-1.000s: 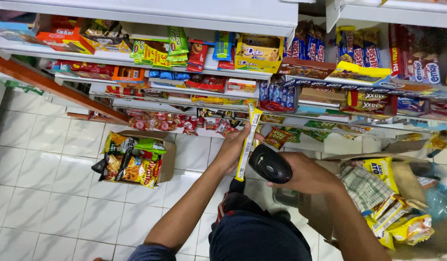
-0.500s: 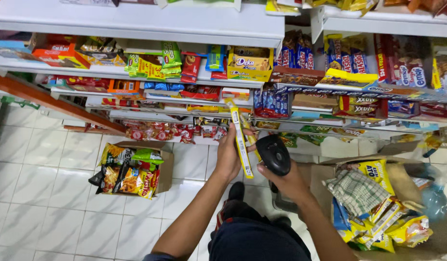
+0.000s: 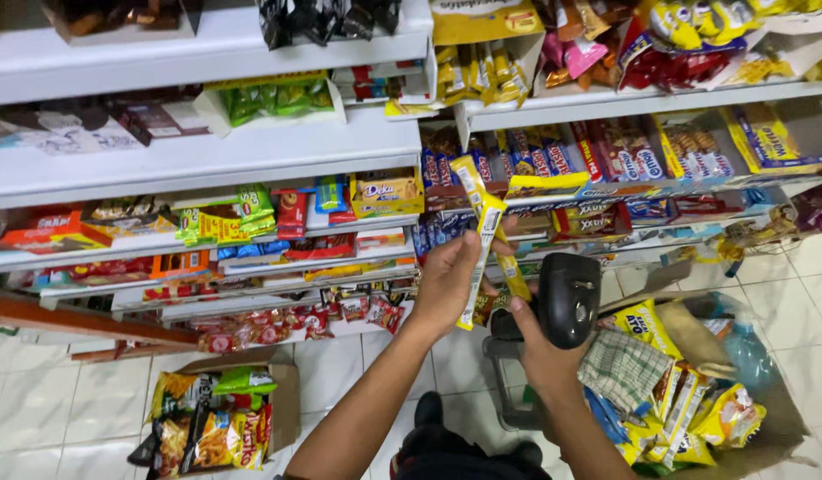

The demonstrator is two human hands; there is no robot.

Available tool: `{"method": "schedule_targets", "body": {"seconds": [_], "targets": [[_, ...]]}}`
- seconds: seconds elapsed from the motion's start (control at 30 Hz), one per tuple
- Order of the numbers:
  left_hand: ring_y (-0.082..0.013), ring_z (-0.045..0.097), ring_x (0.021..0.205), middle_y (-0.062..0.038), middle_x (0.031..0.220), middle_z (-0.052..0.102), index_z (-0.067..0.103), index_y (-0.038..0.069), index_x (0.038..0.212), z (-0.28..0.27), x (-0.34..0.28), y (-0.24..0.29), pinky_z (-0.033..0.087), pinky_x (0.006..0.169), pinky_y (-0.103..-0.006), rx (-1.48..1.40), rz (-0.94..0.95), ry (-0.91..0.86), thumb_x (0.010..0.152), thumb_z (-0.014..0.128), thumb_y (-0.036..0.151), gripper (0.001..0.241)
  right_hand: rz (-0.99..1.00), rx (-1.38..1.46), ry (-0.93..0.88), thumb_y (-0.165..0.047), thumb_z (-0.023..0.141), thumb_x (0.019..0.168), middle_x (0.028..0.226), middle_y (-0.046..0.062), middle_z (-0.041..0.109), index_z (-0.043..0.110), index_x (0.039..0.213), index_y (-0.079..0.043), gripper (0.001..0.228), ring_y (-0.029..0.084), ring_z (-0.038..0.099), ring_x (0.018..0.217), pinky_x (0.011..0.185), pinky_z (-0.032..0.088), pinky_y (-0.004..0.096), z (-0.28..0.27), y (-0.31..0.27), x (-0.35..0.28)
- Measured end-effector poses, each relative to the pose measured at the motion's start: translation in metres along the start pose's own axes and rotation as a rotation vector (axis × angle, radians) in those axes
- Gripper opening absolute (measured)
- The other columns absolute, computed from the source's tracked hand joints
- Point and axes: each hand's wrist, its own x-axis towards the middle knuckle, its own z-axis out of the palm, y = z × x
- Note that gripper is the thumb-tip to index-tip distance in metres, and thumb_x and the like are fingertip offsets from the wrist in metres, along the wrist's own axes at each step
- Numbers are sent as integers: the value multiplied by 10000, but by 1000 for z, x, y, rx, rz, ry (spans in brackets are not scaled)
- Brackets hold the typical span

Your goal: The person uses a handheld scanner to record barcodes of various snack items on retail shelves and inside a cardboard box.

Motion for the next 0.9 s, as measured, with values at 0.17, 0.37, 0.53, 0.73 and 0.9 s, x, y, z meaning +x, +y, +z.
{"method": "schedule_targets", "body": {"seconds": [0.17,0.37,0.53,0.73,0.9], "targets": [[-155,713,1083,-106,1478,622,689,0,1124,18,47,35,559,654,-256,-74,61,-123,1092,403,548,619,-118,227,15,-44,741,909,1140,39,655,593,1261,-30,381,126,649,1004,890,547,284,9,-34,25],[-141,690,1041,-71,1419,632,699,-14,1128,19,91,48,584,675,-252,-44,-10,-103,1042,419,577,660,-214,206,106,7,743,950,1109,58,646,606,1179,-5,267,130,630,1005,902,525,289,27,-48,66],[-180,687,944,-150,1185,739,710,17,1189,9,99,41,572,674,-260,-49,-46,-71,1046,434,582,645,-185,348,166,16,726,945,1056,66,645,587,1125,-15,230,155,691,970,885,564,304,49,-55,82],[-192,716,1087,-148,1223,734,703,18,1151,-9,96,48,571,691,-277,-10,-38,-20,1040,420,571,631,-266,445,219,12,712,939,1079,47,616,550,1152,-18,270,162,690,989,903,577,315,67,-61,84],[-205,713,1144,-69,1439,628,687,38,1081,-16,91,59,561,666,-279,-21,-21,-11,1029,386,545,592,-272,188,132,-62,725,989,1049,65,691,654,1087,0,135,139,677,983,884,545,290,72,-72,102]]}}
